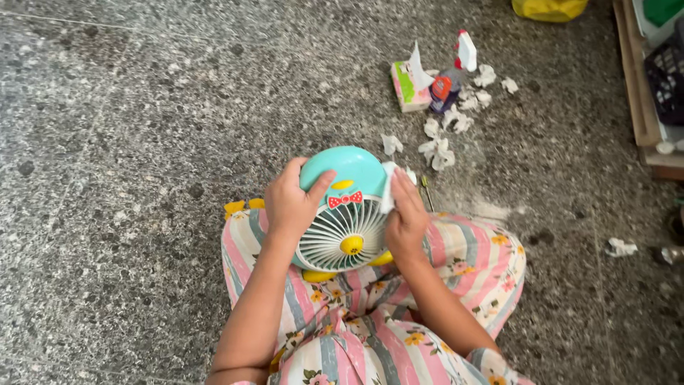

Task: The person sits on the floor and disassembles a small teal electric fan by removing the front grille and central cap. They then reassemble the fan by replacing the cap and grille, and finally gather nearby trash and a spray bottle.

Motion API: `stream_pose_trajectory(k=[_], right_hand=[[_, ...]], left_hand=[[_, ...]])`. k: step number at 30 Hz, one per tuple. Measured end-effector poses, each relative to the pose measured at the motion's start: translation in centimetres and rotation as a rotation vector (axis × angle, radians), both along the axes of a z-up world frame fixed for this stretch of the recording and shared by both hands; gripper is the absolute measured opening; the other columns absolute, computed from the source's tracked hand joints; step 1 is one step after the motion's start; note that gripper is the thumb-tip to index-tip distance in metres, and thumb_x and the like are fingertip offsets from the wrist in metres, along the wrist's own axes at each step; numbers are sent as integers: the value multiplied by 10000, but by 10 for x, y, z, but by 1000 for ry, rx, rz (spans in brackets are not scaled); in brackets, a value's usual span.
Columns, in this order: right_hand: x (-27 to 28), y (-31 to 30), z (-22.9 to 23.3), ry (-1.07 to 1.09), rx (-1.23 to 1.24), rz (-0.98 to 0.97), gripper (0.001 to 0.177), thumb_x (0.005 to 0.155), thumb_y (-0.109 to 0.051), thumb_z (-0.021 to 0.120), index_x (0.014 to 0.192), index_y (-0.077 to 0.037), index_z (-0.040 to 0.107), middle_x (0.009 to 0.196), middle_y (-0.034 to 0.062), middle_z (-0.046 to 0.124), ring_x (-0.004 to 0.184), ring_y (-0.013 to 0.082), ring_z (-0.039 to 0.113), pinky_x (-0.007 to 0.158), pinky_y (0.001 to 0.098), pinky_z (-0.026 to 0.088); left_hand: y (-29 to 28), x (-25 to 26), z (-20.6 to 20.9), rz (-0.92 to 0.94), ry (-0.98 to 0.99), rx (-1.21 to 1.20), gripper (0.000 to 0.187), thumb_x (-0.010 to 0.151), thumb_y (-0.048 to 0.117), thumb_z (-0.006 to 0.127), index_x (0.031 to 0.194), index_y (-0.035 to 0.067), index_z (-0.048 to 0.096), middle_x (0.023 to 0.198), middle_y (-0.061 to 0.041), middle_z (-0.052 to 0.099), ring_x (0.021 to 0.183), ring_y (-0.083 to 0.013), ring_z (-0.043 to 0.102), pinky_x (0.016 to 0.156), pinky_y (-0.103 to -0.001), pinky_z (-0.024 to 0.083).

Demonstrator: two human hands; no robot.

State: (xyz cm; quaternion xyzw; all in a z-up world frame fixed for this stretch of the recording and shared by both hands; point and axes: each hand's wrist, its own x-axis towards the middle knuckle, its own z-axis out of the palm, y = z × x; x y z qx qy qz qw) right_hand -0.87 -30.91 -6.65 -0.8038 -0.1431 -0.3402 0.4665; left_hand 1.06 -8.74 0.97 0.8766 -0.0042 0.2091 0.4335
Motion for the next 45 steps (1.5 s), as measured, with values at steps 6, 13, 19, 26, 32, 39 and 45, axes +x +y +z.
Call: stream_pose_trajectory(k=[6, 13, 19, 26, 32, 39, 45], right_hand=[[-24, -10, -18, -45, -128, -21, 455, 904, 179, 483, 1321, 56, 621, 1436, 275, 587, 1354, 414, 589, 1166, 430, 455], [-46, -22, -41, 102, -90, -119, 460, 893, 180, 489, 1307, 49, 642, 1388, 268, 616, 1285, 399, 635, 1081, 398, 507], [1, 8, 10, -71, -114, -13, 487, 864, 167, 490, 1303, 33, 651, 1399, 263, 619, 1322, 397, 619, 1145, 433, 477], [-8, 39, 52, -143, -95, -16, 443, 916, 178, 521, 1316, 42, 652, 1427, 246, 608, 1373, 400, 588, 1217, 505, 404], [8, 50, 84, -169, -267, 140, 411, 855, 100, 585, 1232, -16, 702, 1304, 159, 693, 1213, 340, 672, 1152, 490, 469], [27, -8, 76, 64, -254, 191, 470, 768, 119, 508, 1145, -36, 742, 1195, 165, 743, 1119, 330, 701, 992, 400, 541], [18, -81, -12, 326, 184, 152, 216, 992, 84, 511, 1084, 30, 699, 1071, 125, 672, 1021, 195, 620, 899, 285, 477]], left_hand=[[10, -5, -13, 17, -13, 19, 538, 875, 559, 752, 1070, 59, 712, 830, -135, 743, 733, -307, 728, 661, -409, 553], [33, 3, -18, 36, -75, -43, 544, 928, 553, 728, 1099, 37, 696, 828, -136, 731, 727, -280, 727, 659, -397, 547], [13, 0, -12, -30, -25, -9, 544, 898, 571, 715, 1078, 58, 707, 809, -146, 733, 737, -321, 732, 673, -427, 554], [9, 6, -20, -65, -104, -27, 431, 1102, 385, 434, 1145, 49, 700, 905, -199, 728, 845, -420, 711, 745, -486, 536], [-32, 19, -54, -310, -8, -47, 576, 1128, 384, 281, 884, 50, 682, 863, -208, 711, 838, -439, 676, 751, -531, 499], [-47, 22, -43, -374, -103, 0, 494, 1094, 406, 363, 955, 51, 677, 842, -196, 692, 804, -421, 678, 706, -511, 510], [-55, 2, -8, -327, -126, 126, 638, 863, 695, 611, 988, 77, 711, 855, -127, 724, 762, -363, 716, 646, -470, 552]])
